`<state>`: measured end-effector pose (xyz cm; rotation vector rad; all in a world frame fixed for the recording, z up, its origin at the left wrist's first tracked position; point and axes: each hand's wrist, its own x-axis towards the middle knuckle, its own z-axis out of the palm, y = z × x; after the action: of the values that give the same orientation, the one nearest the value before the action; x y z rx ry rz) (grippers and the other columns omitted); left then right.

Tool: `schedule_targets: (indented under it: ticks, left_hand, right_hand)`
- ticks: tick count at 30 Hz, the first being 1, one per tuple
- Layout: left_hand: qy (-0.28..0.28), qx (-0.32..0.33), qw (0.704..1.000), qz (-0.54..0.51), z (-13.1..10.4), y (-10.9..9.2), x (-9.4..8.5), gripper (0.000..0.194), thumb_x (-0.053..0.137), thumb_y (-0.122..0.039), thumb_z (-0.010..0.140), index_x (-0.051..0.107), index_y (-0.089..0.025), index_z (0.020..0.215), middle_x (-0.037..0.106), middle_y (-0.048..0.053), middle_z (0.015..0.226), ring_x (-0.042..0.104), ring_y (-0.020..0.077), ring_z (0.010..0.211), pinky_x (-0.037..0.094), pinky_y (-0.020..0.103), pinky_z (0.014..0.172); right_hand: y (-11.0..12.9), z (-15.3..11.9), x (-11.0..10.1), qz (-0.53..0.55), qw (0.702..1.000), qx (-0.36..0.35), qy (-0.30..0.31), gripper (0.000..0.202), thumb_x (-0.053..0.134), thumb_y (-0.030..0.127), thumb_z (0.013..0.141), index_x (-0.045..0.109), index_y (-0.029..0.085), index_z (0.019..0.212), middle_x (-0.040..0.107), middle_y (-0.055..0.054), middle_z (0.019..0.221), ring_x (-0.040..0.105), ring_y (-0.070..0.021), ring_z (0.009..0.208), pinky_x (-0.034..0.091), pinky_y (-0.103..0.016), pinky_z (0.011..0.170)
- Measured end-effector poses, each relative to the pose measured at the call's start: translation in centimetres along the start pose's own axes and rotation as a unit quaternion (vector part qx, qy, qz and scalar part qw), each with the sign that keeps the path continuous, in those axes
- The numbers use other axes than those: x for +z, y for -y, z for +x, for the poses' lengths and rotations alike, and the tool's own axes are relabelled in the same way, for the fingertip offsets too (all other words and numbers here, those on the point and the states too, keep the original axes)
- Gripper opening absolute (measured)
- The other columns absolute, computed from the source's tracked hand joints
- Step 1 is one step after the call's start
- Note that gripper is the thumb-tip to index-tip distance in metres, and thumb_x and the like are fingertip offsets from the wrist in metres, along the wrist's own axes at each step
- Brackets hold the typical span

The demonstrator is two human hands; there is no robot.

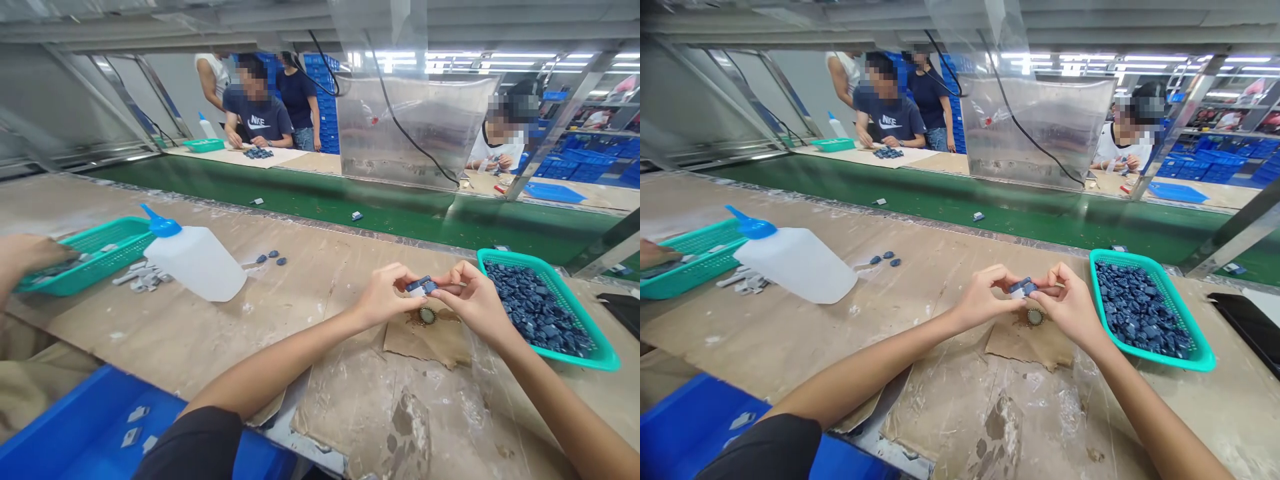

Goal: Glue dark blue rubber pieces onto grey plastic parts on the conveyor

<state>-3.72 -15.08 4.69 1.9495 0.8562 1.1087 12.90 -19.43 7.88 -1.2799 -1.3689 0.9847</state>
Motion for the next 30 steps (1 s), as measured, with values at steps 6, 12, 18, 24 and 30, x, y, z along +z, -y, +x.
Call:
schedule_targets:
  ticks: [6,12,18,24,30]
  left_hand:
    - [-0.009,-0.004,0.999,-0.035,-0.2,0.0,0.2,0.023,0.074,-0.022,0.057,0.067,-0.013,0.077,0.059,-0.001,0.071,0.052,0.0069,0.062,0.041,0.016,0.057]
    - [-0.022,0.038,0.998,-0.033,-0.1,0.1,0.0,0.025,0.075,-0.023,0.057,0.068,-0.012,0.078,0.059,0.000,0.072,0.051,0.0074,0.064,0.040,0.017,0.058]
    - [-0.014,0.093,0.996,0.003,-0.1,-0.1,-0.2,0.030,0.075,-0.026,0.058,0.069,-0.013,0.084,0.061,0.001,0.073,0.054,0.0092,0.068,0.044,0.018,0.066]
    - [0.009,0.152,0.986,0.066,-0.3,-0.7,-0.5,0.032,0.073,-0.028,0.063,0.068,-0.011,0.090,0.065,0.004,0.078,0.058,0.0107,0.072,0.046,0.020,0.073]
    - [0.030,0.186,0.977,0.103,-0.5,-1.2,-0.4,0.034,0.072,-0.034,0.065,0.068,-0.011,0.090,0.064,0.005,0.076,0.058,0.0111,0.072,0.047,0.020,0.072]
  right_hand:
    - [-0.4,-0.7,0.6,-0.018,0.999,0.002,-0.044,0.050,0.079,0.047,0.053,0.037,0.020,0.057,0.068,-0.008,0.075,0.065,-0.0293,0.087,0.054,-0.030,0.061]
    - [-1.1,-0.8,0.2,0.001,0.998,0.029,-0.052,0.045,0.078,0.044,0.057,0.042,0.018,0.054,0.066,-0.006,0.075,0.063,-0.0235,0.090,0.051,-0.021,0.065]
    - [-0.8,-0.2,-0.7,0.118,0.987,0.106,0.033,0.039,0.082,0.034,0.055,0.047,0.019,0.065,0.058,0.000,0.073,0.060,-0.0152,0.070,0.050,-0.021,0.058]
    - [-0.5,-0.5,-1.2,0.142,0.964,0.163,0.152,0.030,0.075,0.038,0.066,0.053,0.019,0.075,0.057,-0.003,0.079,0.060,-0.0188,0.074,0.054,-0.032,0.071]
    - [-0.2,-1.1,-1.2,0.149,0.959,0.194,0.144,0.033,0.076,0.039,0.062,0.050,0.021,0.072,0.057,-0.002,0.077,0.059,-0.0174,0.069,0.055,-0.028,0.065]
